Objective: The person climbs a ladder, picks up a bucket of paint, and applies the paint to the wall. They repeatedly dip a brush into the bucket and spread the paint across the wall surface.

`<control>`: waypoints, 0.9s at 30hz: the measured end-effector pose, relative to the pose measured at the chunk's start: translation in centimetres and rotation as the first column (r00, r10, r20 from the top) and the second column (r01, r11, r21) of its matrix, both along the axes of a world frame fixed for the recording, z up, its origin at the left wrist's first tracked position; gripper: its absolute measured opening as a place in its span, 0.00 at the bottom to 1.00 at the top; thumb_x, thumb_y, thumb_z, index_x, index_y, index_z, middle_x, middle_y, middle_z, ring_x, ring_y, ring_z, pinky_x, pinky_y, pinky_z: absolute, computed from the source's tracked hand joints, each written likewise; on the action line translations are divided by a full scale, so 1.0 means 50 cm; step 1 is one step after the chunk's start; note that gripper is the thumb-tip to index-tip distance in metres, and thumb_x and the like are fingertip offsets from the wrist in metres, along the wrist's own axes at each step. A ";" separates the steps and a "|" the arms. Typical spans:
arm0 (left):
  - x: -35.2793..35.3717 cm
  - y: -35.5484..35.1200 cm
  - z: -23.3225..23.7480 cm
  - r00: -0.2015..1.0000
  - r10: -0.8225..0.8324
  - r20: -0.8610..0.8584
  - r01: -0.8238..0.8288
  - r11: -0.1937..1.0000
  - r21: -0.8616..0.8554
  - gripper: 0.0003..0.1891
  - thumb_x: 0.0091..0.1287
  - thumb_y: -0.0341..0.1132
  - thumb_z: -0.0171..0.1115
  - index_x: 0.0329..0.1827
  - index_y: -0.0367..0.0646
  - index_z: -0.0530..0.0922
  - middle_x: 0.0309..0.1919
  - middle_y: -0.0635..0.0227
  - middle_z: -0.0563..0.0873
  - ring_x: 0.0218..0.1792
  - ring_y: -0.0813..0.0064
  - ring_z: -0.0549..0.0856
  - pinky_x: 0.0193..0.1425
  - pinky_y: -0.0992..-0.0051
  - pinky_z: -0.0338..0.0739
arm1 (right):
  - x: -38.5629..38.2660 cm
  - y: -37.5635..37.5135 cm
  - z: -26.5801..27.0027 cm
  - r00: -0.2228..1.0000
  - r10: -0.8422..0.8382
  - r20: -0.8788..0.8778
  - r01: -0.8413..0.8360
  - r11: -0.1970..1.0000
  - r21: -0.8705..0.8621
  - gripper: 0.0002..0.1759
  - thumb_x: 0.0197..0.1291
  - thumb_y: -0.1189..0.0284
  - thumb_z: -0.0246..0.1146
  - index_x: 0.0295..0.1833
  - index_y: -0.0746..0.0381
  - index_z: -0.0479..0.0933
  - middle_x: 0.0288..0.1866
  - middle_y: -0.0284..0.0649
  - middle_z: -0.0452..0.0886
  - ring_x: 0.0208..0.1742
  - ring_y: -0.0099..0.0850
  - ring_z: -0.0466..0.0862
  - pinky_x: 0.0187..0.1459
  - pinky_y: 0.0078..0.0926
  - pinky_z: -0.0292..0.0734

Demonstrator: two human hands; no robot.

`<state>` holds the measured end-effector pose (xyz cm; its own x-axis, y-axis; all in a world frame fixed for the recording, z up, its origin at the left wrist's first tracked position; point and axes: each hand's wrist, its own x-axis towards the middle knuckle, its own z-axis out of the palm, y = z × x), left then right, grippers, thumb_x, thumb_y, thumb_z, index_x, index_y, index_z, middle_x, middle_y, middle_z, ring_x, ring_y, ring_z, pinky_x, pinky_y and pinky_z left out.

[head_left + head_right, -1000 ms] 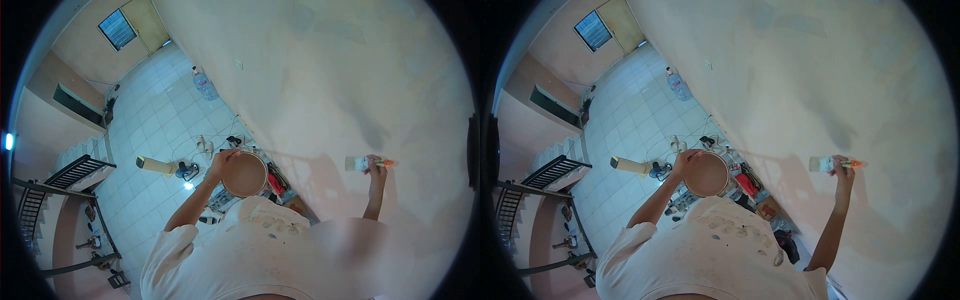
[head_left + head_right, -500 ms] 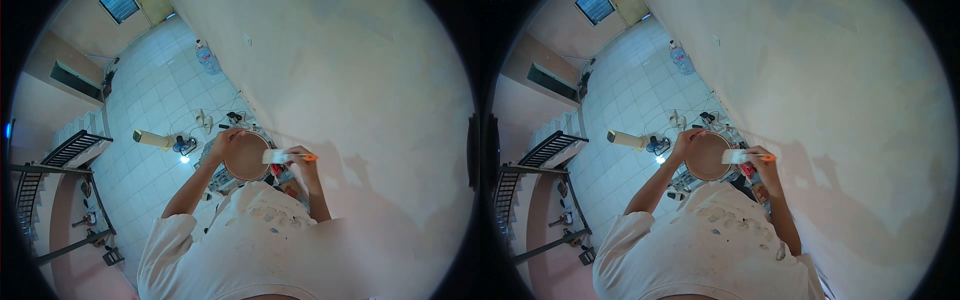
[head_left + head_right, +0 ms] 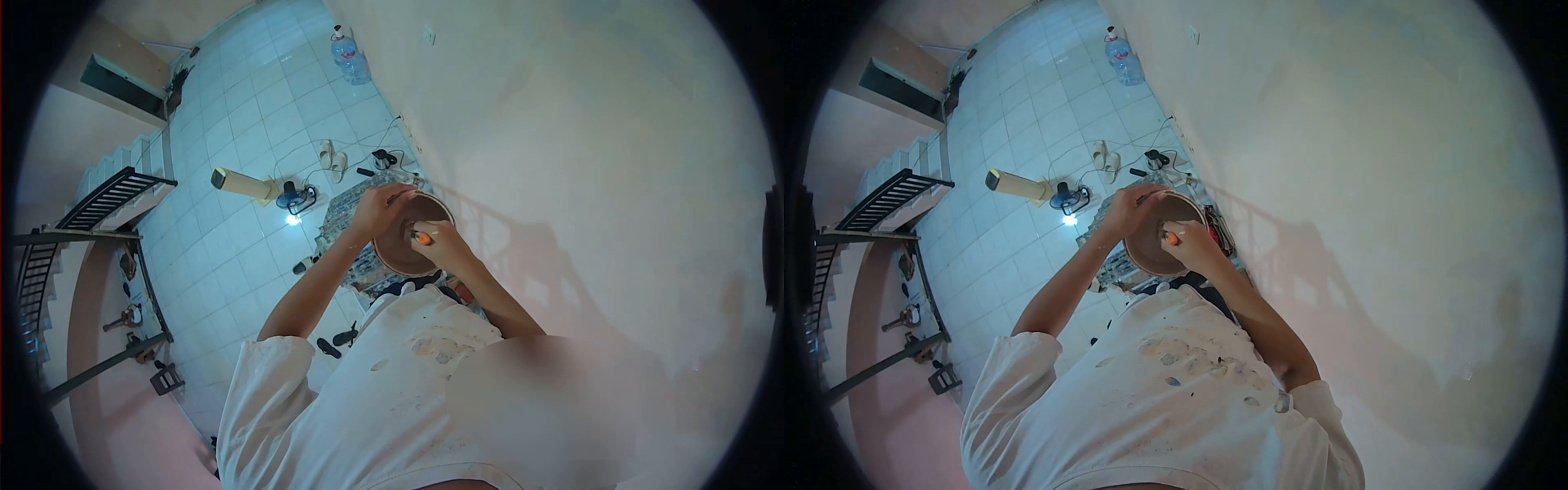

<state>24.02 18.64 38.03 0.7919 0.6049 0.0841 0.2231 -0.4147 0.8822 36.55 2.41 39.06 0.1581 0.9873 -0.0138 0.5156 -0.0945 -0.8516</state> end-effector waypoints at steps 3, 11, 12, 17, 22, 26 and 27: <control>-0.003 -0.005 0.007 1.000 0.002 -0.025 -0.003 1.000 -0.031 0.14 0.73 0.41 0.65 0.52 0.42 0.88 0.42 0.55 0.91 0.41 0.54 0.90 0.46 0.65 0.83 | -0.007 0.001 -0.008 0.998 0.013 0.066 -0.009 0.998 -0.067 0.12 0.58 0.72 0.68 0.46 0.67 0.83 0.35 0.54 0.85 0.37 0.51 0.85 0.41 0.43 0.80; 0.000 0.003 -0.006 0.999 -0.001 0.036 0.002 1.000 -0.005 0.14 0.73 0.42 0.66 0.53 0.42 0.88 0.44 0.54 0.91 0.42 0.55 0.91 0.47 0.65 0.83 | -0.003 -0.014 0.006 0.972 -0.160 -0.171 0.181 0.977 0.116 0.14 0.59 0.71 0.69 0.48 0.68 0.85 0.37 0.54 0.86 0.37 0.50 0.85 0.41 0.40 0.80; -0.001 0.004 -0.008 1.000 -0.006 0.029 0.007 1.000 -0.024 0.14 0.73 0.42 0.66 0.53 0.42 0.88 0.43 0.54 0.91 0.42 0.55 0.91 0.47 0.66 0.83 | -0.001 -0.014 0.010 0.979 -0.152 -0.133 0.162 0.985 0.068 0.14 0.59 0.71 0.69 0.48 0.68 0.85 0.36 0.54 0.86 0.37 0.50 0.85 0.41 0.40 0.79; -0.001 0.005 -0.009 1.000 -0.010 -0.012 0.009 0.998 -0.058 0.14 0.73 0.41 0.66 0.52 0.42 0.88 0.43 0.54 0.91 0.41 0.57 0.91 0.46 0.67 0.83 | 0.001 0.011 0.001 0.999 -0.024 0.029 0.028 0.987 -0.159 0.15 0.59 0.70 0.71 0.48 0.68 0.85 0.36 0.53 0.86 0.36 0.48 0.86 0.40 0.39 0.79; -0.001 0.004 -0.002 0.995 -0.010 -0.099 0.003 0.997 -0.078 0.16 0.74 0.43 0.65 0.55 0.43 0.88 0.45 0.57 0.92 0.45 0.68 0.91 0.52 0.71 0.82 | 0.008 -0.011 0.005 0.978 -0.170 -0.121 0.191 0.963 0.192 0.13 0.64 0.69 0.68 0.48 0.67 0.85 0.36 0.51 0.88 0.35 0.42 0.88 0.38 0.33 0.81; -0.001 0.009 -0.022 0.997 -0.014 -0.075 0.010 0.998 -0.055 0.16 0.74 0.44 0.65 0.55 0.43 0.88 0.45 0.57 0.92 0.44 0.67 0.91 0.52 0.70 0.82 | 0.078 -0.054 0.060 0.622 -0.378 -0.686 0.391 0.909 -0.146 0.14 0.69 0.67 0.66 0.47 0.69 0.85 0.37 0.46 0.89 0.33 0.30 0.88 0.35 0.24 0.82; -0.001 0.008 -0.029 0.998 -0.009 -0.060 0.004 0.997 -0.079 0.16 0.74 0.44 0.65 0.55 0.43 0.88 0.44 0.58 0.92 0.44 0.69 0.91 0.51 0.70 0.82 | 0.093 -0.067 0.090 0.504 -0.417 -0.756 0.434 0.879 -0.196 0.16 0.70 0.66 0.65 0.46 0.71 0.84 0.37 0.45 0.88 0.33 0.27 0.87 0.33 0.23 0.81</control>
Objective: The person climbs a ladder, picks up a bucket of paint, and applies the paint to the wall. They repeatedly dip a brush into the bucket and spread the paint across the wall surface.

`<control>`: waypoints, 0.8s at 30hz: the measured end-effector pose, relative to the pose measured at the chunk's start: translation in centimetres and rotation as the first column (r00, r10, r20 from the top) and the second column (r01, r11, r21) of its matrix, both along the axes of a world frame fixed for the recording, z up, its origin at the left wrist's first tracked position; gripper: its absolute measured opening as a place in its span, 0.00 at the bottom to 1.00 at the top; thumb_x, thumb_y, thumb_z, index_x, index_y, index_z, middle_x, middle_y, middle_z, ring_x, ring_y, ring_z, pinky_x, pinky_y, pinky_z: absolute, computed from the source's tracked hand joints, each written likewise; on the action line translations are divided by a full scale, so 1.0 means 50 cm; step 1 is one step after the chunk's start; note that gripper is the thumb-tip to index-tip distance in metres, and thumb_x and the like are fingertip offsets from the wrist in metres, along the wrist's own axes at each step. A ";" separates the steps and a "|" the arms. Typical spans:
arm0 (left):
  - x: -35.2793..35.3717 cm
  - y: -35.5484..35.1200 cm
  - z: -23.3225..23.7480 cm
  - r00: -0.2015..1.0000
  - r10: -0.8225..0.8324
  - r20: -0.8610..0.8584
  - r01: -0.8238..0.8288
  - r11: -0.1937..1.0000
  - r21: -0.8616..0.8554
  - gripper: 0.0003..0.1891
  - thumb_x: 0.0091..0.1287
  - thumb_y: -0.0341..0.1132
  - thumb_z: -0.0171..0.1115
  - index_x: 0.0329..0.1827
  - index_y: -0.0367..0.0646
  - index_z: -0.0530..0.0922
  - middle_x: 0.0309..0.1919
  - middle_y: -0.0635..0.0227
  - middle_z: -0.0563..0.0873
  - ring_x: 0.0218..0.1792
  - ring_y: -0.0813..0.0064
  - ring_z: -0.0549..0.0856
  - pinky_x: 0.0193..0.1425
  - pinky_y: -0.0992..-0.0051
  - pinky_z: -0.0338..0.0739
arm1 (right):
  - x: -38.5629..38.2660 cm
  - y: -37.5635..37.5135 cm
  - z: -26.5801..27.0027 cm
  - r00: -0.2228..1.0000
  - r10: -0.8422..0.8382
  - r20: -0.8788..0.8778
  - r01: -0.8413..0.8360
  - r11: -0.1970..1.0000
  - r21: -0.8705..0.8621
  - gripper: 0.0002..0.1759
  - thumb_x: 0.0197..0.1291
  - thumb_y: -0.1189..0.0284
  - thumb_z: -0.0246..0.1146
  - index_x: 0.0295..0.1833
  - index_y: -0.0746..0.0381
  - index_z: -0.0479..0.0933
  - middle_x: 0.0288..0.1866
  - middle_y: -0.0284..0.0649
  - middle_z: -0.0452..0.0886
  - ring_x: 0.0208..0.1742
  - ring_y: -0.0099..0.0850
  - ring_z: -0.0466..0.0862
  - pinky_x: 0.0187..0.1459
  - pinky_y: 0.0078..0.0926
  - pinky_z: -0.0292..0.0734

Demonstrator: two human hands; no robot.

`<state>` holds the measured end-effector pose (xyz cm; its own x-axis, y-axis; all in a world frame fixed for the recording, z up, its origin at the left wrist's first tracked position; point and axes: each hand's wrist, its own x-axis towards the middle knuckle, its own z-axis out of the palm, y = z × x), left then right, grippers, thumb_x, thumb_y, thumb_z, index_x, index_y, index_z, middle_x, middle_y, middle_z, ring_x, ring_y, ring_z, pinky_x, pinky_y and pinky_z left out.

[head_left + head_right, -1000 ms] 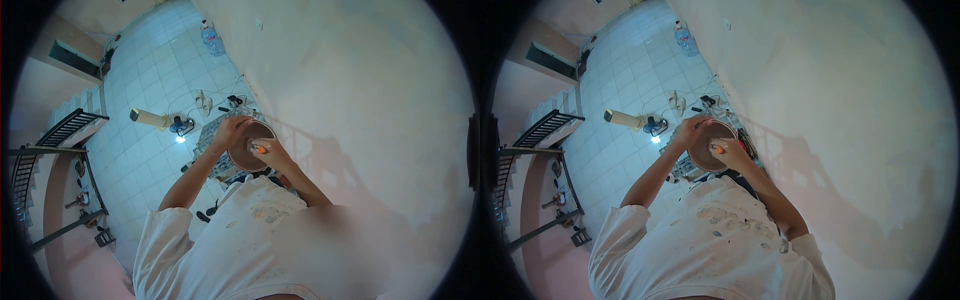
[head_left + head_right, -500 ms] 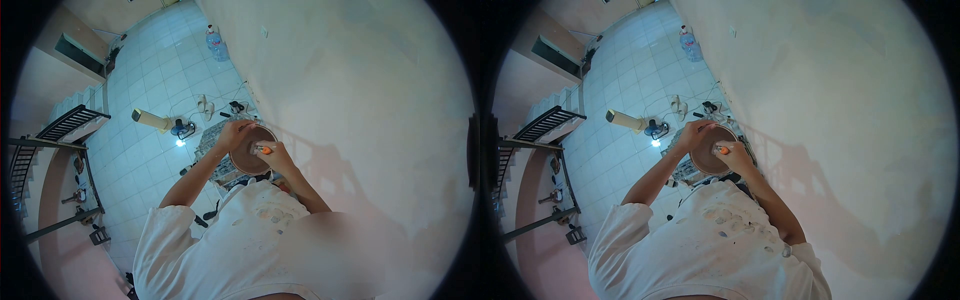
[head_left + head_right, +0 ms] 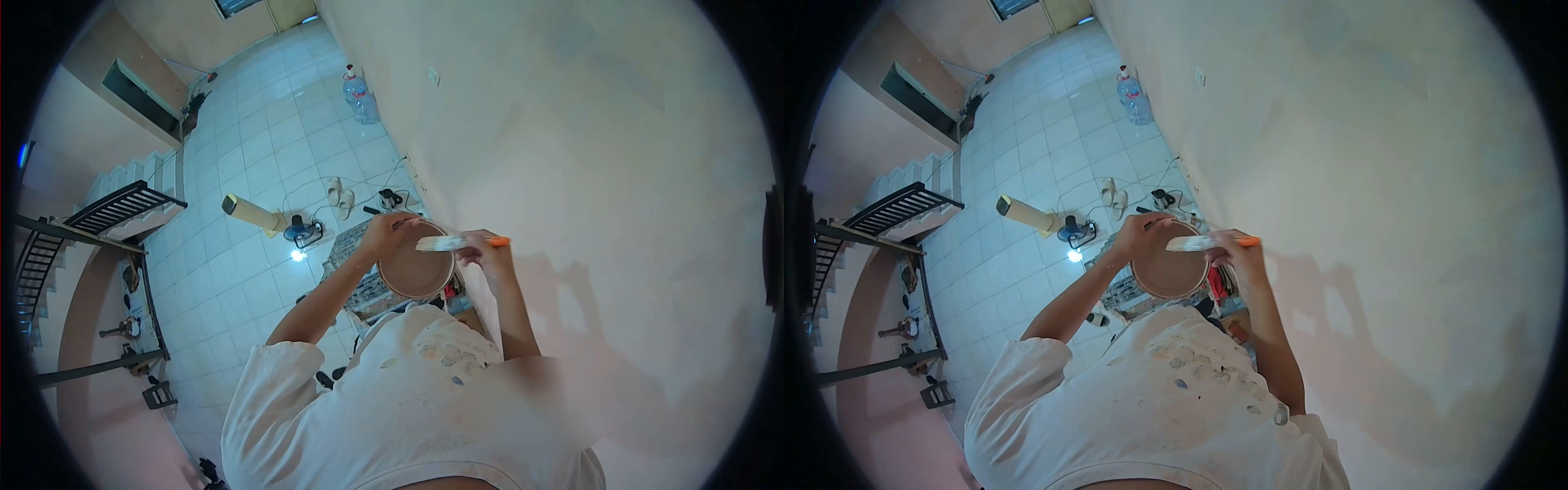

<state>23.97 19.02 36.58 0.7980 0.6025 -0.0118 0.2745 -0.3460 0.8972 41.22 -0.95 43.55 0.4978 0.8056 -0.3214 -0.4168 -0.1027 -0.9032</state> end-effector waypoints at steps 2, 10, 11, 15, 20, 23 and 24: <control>0.000 0.003 0.008 1.000 -0.003 0.021 0.003 1.000 -0.009 0.16 0.74 0.44 0.65 0.55 0.43 0.88 0.44 0.58 0.93 0.44 0.70 0.91 0.50 0.70 0.82 | 0.042 -0.036 -0.027 0.995 -0.050 -0.081 0.057 0.994 0.089 0.16 0.70 0.63 0.65 0.43 0.68 0.84 0.31 0.43 0.87 0.28 0.28 0.86 0.29 0.22 0.79; 0.001 0.004 -0.003 0.999 0.000 0.039 -0.002 0.999 0.050 0.15 0.75 0.45 0.64 0.53 0.45 0.88 0.37 0.54 0.91 0.36 0.64 0.91 0.43 0.69 0.82 | 0.022 -0.100 -0.092 0.895 -0.257 -0.364 0.299 0.952 0.065 0.16 0.70 0.61 0.63 0.37 0.63 0.82 0.22 0.41 0.84 0.21 0.29 0.82 0.23 0.23 0.75; 0.001 0.007 -0.006 0.999 -0.012 0.042 0.009 0.998 0.059 0.15 0.75 0.45 0.64 0.53 0.45 0.88 0.37 0.54 0.91 0.36 0.64 0.91 0.43 0.69 0.82 | 0.010 -0.102 -0.104 0.943 -0.240 -0.231 0.259 0.964 0.057 0.15 0.70 0.62 0.64 0.37 0.63 0.81 0.24 0.42 0.85 0.22 0.29 0.84 0.24 0.22 0.76; -0.004 0.011 -0.004 1.000 -0.006 -0.015 0.007 1.000 0.020 0.14 0.75 0.43 0.64 0.53 0.43 0.88 0.36 0.54 0.91 0.33 0.65 0.90 0.42 0.69 0.82 | -0.023 -0.111 -0.136 0.952 -0.255 -0.167 0.271 0.959 0.081 0.13 0.70 0.64 0.65 0.37 0.63 0.80 0.26 0.42 0.86 0.23 0.27 0.85 0.25 0.19 0.77; -0.005 0.012 0.000 0.999 -0.020 0.026 0.019 0.999 0.047 0.14 0.76 0.41 0.63 0.54 0.42 0.87 0.40 0.58 0.92 0.41 0.72 0.90 0.47 0.71 0.82 | -0.025 -0.129 -0.146 0.923 -0.293 -0.250 0.309 0.951 0.028 0.16 0.69 0.59 0.67 0.41 0.62 0.84 0.21 0.34 0.82 0.21 0.25 0.79 0.24 0.21 0.71; -0.007 0.013 -0.016 0.998 -0.003 0.057 0.002 1.000 0.028 0.14 0.75 0.41 0.64 0.53 0.40 0.87 0.38 0.54 0.92 0.39 0.70 0.91 0.46 0.71 0.83 | -0.013 -0.127 -0.153 0.829 -0.312 -0.464 0.421 0.894 0.151 0.20 0.68 0.51 0.69 0.32 0.54 0.78 0.19 0.31 0.79 0.20 0.24 0.78 0.25 0.21 0.69; -0.004 0.013 -0.007 0.998 -0.007 0.061 0.005 1.000 0.023 0.14 0.75 0.41 0.65 0.53 0.40 0.87 0.38 0.54 0.92 0.39 0.71 0.91 0.46 0.71 0.83 | -0.001 -0.133 -0.170 0.793 -0.314 -0.522 0.460 0.870 0.176 0.20 0.67 0.50 0.69 0.31 0.53 0.77 0.18 0.30 0.77 0.20 0.24 0.77 0.25 0.22 0.70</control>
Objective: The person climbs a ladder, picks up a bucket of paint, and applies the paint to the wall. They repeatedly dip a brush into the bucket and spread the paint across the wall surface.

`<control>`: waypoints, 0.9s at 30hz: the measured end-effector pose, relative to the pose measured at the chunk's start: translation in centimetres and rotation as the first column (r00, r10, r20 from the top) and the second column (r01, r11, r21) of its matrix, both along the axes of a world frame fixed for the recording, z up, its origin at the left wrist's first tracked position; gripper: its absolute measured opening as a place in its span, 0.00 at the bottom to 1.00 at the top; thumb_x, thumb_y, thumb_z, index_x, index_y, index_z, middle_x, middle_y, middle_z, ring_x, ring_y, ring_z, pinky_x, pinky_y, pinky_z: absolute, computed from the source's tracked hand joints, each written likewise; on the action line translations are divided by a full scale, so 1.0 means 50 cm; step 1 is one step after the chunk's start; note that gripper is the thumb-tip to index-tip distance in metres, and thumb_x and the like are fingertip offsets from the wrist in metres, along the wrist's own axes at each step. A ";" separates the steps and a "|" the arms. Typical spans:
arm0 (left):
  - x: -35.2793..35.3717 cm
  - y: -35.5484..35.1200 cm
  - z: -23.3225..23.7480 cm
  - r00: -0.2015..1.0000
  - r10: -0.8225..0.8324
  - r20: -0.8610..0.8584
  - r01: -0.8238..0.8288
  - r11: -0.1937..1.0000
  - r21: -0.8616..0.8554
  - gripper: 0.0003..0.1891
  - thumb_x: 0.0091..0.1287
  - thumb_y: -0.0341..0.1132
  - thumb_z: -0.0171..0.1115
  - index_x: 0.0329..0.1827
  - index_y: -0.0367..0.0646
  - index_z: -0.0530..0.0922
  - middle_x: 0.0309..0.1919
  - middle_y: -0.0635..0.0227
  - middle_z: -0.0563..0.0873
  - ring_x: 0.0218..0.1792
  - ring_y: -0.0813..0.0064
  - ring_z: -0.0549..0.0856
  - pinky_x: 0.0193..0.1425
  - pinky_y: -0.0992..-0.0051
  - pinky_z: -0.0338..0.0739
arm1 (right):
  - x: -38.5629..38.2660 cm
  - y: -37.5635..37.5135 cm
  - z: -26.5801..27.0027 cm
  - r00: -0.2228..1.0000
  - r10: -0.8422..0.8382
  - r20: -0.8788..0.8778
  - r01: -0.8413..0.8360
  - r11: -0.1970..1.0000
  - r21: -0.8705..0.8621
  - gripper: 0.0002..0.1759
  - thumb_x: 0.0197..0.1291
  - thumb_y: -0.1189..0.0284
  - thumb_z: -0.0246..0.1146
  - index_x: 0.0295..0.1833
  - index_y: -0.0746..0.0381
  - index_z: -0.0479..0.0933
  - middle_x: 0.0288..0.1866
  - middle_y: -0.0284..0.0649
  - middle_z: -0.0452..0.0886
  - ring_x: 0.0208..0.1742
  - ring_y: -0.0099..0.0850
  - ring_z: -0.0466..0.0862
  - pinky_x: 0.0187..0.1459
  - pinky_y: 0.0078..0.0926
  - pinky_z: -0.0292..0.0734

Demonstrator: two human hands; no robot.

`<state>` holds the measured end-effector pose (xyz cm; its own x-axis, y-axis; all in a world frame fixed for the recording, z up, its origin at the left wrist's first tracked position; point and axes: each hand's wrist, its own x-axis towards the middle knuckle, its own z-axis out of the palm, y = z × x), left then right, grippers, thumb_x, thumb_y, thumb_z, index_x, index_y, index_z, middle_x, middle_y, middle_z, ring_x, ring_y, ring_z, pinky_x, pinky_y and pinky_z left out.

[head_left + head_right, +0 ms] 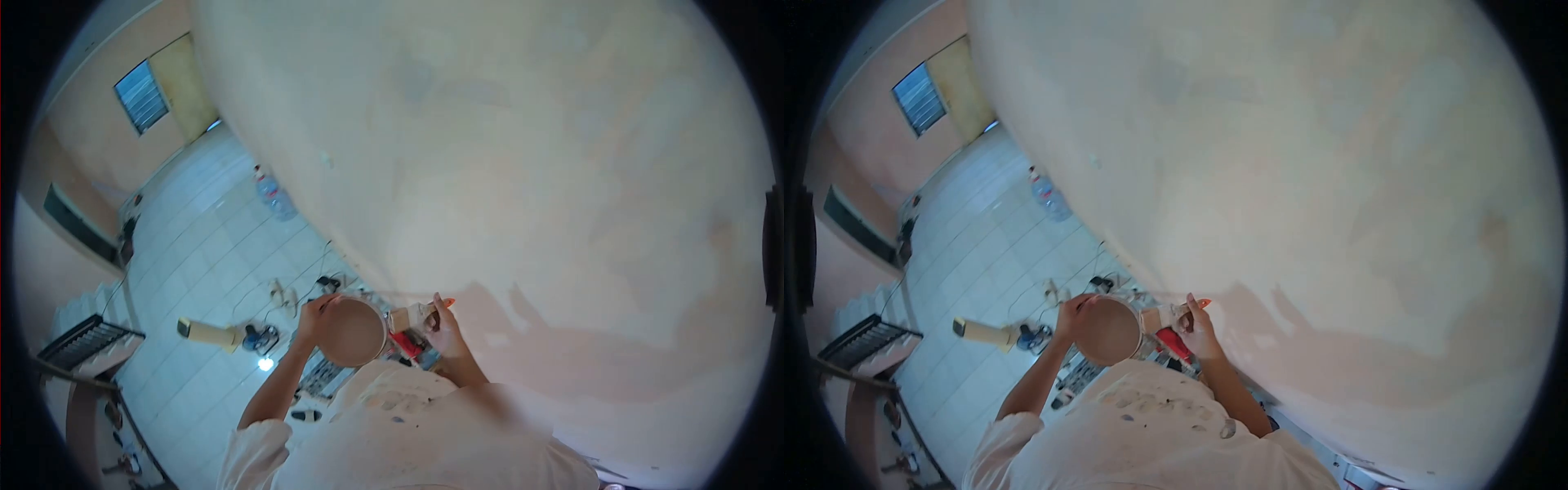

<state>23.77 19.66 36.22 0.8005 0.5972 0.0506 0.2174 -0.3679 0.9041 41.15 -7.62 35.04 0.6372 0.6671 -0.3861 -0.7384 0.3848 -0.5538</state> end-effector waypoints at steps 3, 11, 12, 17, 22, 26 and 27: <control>0.000 -0.005 0.013 1.000 -0.003 0.013 0.003 1.000 -0.023 0.14 0.74 0.41 0.65 0.53 0.40 0.87 0.37 0.55 0.92 0.39 0.72 0.91 0.45 0.72 0.83 | 0.031 0.011 0.034 0.995 -0.050 -0.092 0.057 0.995 0.076 0.23 0.66 0.46 0.68 0.32 0.53 0.78 0.18 0.28 0.73 0.22 0.24 0.75 0.29 0.23 0.71; -0.001 0.005 -0.007 0.998 0.026 -0.048 -0.025 0.999 0.033 0.14 0.74 0.41 0.65 0.53 0.41 0.88 0.36 0.57 0.92 0.38 0.72 0.90 0.45 0.71 0.83 | 0.069 -0.086 0.016 0.984 -0.153 -0.095 0.144 0.985 -0.097 0.26 0.66 0.42 0.67 0.49 0.55 0.77 0.43 0.35 0.79 0.42 0.28 0.77 0.35 0.24 0.74; -0.001 0.006 -0.006 0.999 0.024 -0.046 -0.022 0.999 0.044 0.15 0.73 0.42 0.65 0.53 0.41 0.88 0.36 0.57 0.92 0.38 0.72 0.90 0.44 0.71 0.83 | 0.066 -0.094 0.005 0.983 -0.158 -0.093 0.150 0.985 -0.088 0.26 0.66 0.42 0.67 0.49 0.55 0.77 0.43 0.35 0.79 0.42 0.28 0.77 0.35 0.24 0.74; -0.004 0.016 -0.008 1.000 -0.006 -0.012 0.006 0.998 0.066 0.16 0.73 0.43 0.66 0.52 0.40 0.88 0.36 0.56 0.92 0.37 0.70 0.90 0.43 0.71 0.82 | 0.034 -0.106 -0.049 0.973 -0.186 -0.138 0.164 0.974 -0.154 0.22 0.67 0.53 0.71 0.52 0.59 0.80 0.45 0.38 0.80 0.44 0.30 0.80 0.41 0.27 0.80; -0.004 0.021 -0.031 1.000 0.015 0.014 -0.016 0.996 0.085 0.15 0.73 0.41 0.65 0.52 0.40 0.88 0.35 0.54 0.92 0.36 0.68 0.91 0.43 0.70 0.83 | 0.018 -0.074 -0.002 0.976 -0.099 -0.193 0.072 0.987 -0.141 0.19 0.70 0.58 0.69 0.54 0.61 0.83 0.45 0.39 0.81 0.41 0.27 0.80 0.40 0.22 0.80; 0.001 0.011 -0.016 1.000 0.019 0.025 -0.020 0.999 0.037 0.14 0.73 0.40 0.65 0.52 0.40 0.88 0.35 0.54 0.92 0.37 0.68 0.92 0.43 0.69 0.83 | 0.040 -0.061 0.036 0.989 0.127 -0.081 -0.136 0.982 -0.130 0.21 0.71 0.53 0.66 0.53 0.61 0.83 0.45 0.38 0.82 0.42 0.26 0.80 0.42 0.21 0.81; 0.001 0.016 -0.025 0.999 0.008 0.031 -0.009 0.999 0.033 0.14 0.73 0.40 0.65 0.52 0.40 0.88 0.35 0.54 0.91 0.37 0.68 0.92 0.43 0.69 0.83 | 0.051 -0.062 0.041 0.978 0.204 -0.039 -0.207 0.970 -0.125 0.23 0.71 0.51 0.65 0.54 0.60 0.83 0.45 0.38 0.83 0.43 0.26 0.81 0.44 0.24 0.82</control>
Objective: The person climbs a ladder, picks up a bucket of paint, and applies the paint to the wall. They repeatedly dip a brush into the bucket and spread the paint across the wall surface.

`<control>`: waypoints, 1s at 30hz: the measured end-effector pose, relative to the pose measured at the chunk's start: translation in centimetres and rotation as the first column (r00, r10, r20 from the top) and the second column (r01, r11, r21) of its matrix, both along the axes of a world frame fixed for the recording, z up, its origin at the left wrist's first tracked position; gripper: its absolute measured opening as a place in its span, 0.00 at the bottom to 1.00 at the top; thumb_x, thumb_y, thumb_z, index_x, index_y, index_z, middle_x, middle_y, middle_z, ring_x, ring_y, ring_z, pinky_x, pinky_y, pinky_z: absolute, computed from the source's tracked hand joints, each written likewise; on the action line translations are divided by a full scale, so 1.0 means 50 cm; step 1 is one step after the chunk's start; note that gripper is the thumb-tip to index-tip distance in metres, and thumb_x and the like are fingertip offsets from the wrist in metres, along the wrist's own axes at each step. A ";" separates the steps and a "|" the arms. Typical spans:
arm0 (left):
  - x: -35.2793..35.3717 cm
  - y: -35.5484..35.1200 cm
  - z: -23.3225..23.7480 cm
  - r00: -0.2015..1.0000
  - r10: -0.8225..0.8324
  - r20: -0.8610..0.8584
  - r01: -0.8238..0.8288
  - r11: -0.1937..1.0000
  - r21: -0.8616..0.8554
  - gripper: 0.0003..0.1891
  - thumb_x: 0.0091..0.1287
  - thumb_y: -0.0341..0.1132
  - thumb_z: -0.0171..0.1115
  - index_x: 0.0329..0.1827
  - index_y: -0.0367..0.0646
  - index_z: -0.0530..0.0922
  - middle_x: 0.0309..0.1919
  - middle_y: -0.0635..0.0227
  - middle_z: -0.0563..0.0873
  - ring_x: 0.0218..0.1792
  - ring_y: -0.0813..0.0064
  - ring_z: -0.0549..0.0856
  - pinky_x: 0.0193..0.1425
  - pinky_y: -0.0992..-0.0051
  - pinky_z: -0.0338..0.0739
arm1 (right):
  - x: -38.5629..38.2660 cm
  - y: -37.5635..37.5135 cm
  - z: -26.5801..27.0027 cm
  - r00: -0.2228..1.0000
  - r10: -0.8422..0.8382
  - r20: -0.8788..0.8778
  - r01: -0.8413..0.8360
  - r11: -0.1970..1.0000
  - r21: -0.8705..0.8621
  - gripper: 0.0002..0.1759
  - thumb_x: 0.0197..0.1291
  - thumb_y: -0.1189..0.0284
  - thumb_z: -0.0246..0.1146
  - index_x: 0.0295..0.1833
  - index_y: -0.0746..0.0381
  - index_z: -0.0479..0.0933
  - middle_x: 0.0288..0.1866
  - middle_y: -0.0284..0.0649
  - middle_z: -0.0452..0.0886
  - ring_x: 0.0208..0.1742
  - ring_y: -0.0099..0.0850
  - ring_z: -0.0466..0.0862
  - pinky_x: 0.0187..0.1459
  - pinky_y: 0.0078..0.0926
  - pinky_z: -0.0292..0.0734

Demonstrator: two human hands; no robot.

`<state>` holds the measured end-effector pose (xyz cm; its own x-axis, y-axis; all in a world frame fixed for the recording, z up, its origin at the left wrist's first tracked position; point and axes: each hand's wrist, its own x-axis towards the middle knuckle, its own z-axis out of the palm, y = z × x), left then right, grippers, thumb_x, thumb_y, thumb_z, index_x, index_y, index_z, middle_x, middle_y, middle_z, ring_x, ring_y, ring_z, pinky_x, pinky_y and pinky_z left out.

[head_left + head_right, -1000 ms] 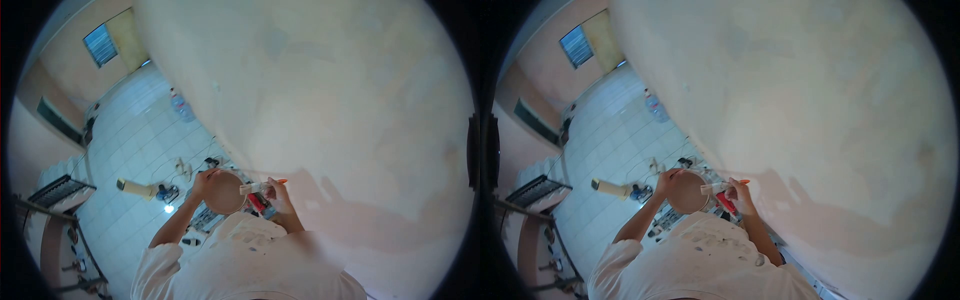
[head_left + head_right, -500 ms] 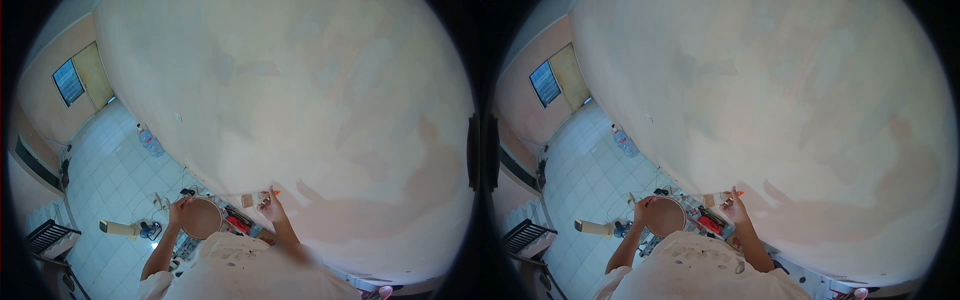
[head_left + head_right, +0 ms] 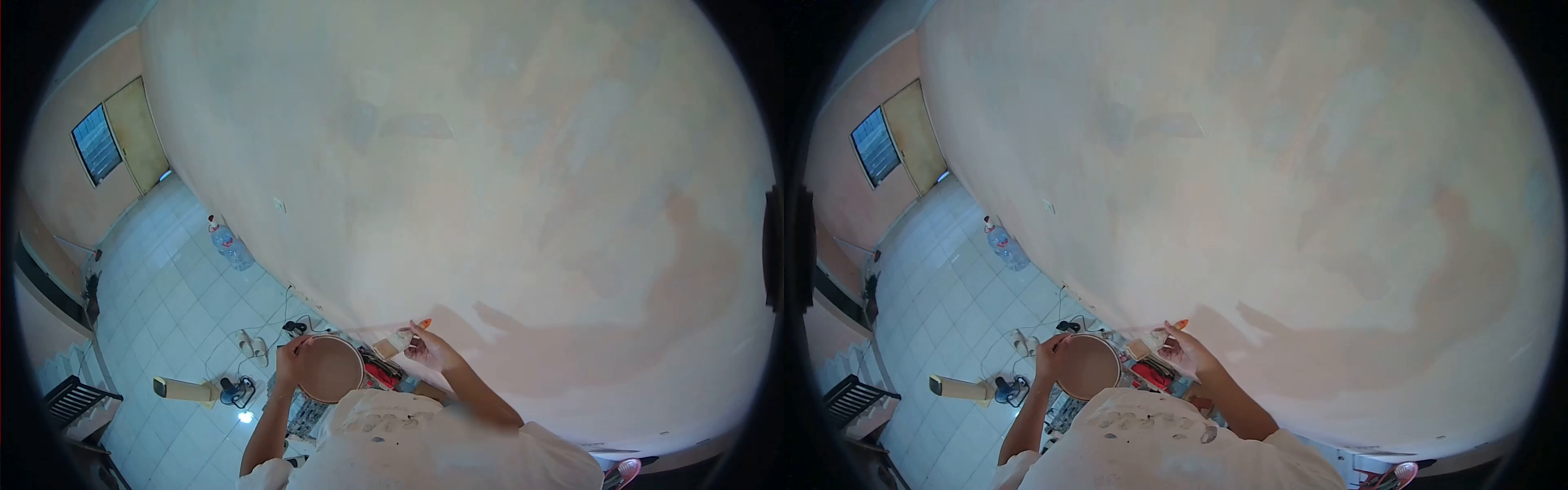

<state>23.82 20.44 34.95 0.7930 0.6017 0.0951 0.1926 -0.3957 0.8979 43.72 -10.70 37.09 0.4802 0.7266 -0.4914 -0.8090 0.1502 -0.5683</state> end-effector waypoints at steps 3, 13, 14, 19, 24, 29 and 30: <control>-0.004 -0.021 0.033 1.000 -0.004 0.011 0.004 0.999 -0.039 0.13 0.73 0.40 0.65 0.51 0.41 0.88 0.36 0.54 0.91 0.38 0.67 0.92 0.43 0.69 0.83 | 0.061 0.000 0.070 0.995 0.040 0.090 -0.027 0.990 -0.139 0.23 0.72 0.50 0.64 0.53 0.60 0.83 0.37 0.33 0.82 0.31 0.23 0.77 0.33 0.21 0.78; 0.000 -0.025 0.033 1.000 0.008 0.005 -0.008 0.996 -0.091 0.13 0.73 0.39 0.65 0.51 0.41 0.88 0.38 0.55 0.92 0.41 0.64 0.93 0.46 0.70 0.83 | 0.182 0.020 0.246 0.921 -0.042 0.386 0.109 0.982 -0.154 0.16 0.68 0.57 0.70 0.46 0.58 0.81 0.32 0.33 0.83 0.28 0.23 0.81 0.31 0.24 0.79; 0.002 -0.024 0.029 1.000 0.011 0.010 -0.010 0.996 -0.088 0.13 0.73 0.39 0.65 0.51 0.41 0.88 0.38 0.55 0.92 0.41 0.64 0.93 0.46 0.70 0.83 | 0.186 0.024 0.273 0.912 -0.060 0.406 0.122 0.984 -0.131 0.14 0.66 0.63 0.72 0.47 0.61 0.82 0.32 0.33 0.84 0.29 0.24 0.82 0.32 0.24 0.80; 0.002 -0.026 0.033 1.000 0.009 0.025 -0.007 0.997 -0.079 0.13 0.72 0.39 0.66 0.50 0.40 0.88 0.38 0.54 0.92 0.41 0.65 0.93 0.46 0.70 0.83 | 0.249 0.053 0.481 0.637 -0.057 0.769 0.224 0.968 -0.114 0.16 0.63 0.69 0.73 0.50 0.67 0.84 0.34 0.38 0.87 0.31 0.27 0.86 0.34 0.25 0.82; 0.002 -0.027 0.020 0.999 0.021 0.044 -0.017 0.995 -0.094 0.13 0.71 0.40 0.68 0.50 0.40 0.89 0.37 0.54 0.92 0.40 0.65 0.93 0.45 0.70 0.84 | 0.324 0.108 0.745 -0.351 0.010 0.936 0.465 0.870 0.165 0.10 0.64 0.74 0.71 0.48 0.67 0.86 0.33 0.36 0.88 0.33 0.21 0.84 0.35 0.21 0.79; 0.000 -0.031 0.014 0.997 0.037 0.062 -0.032 0.997 -0.077 0.14 0.70 0.40 0.69 0.50 0.39 0.89 0.37 0.54 0.92 0.38 0.65 0.93 0.44 0.70 0.84 | 0.333 0.183 0.954 -0.772 0.126 0.623 0.411 0.847 0.338 0.11 0.64 0.74 0.71 0.51 0.63 0.85 0.37 0.35 0.86 0.35 0.26 0.84 0.40 0.21 0.80; -0.001 -0.031 0.013 0.998 0.045 0.040 -0.041 0.993 -0.107 0.14 0.70 0.40 0.69 0.50 0.39 0.88 0.37 0.54 0.92 0.39 0.65 0.93 0.44 0.70 0.84 | 0.329 0.194 0.970 -0.853 0.286 0.437 0.444 0.837 0.320 0.12 0.62 0.76 0.71 0.52 0.61 0.84 0.40 0.36 0.85 0.38 0.29 0.85 0.41 0.22 0.81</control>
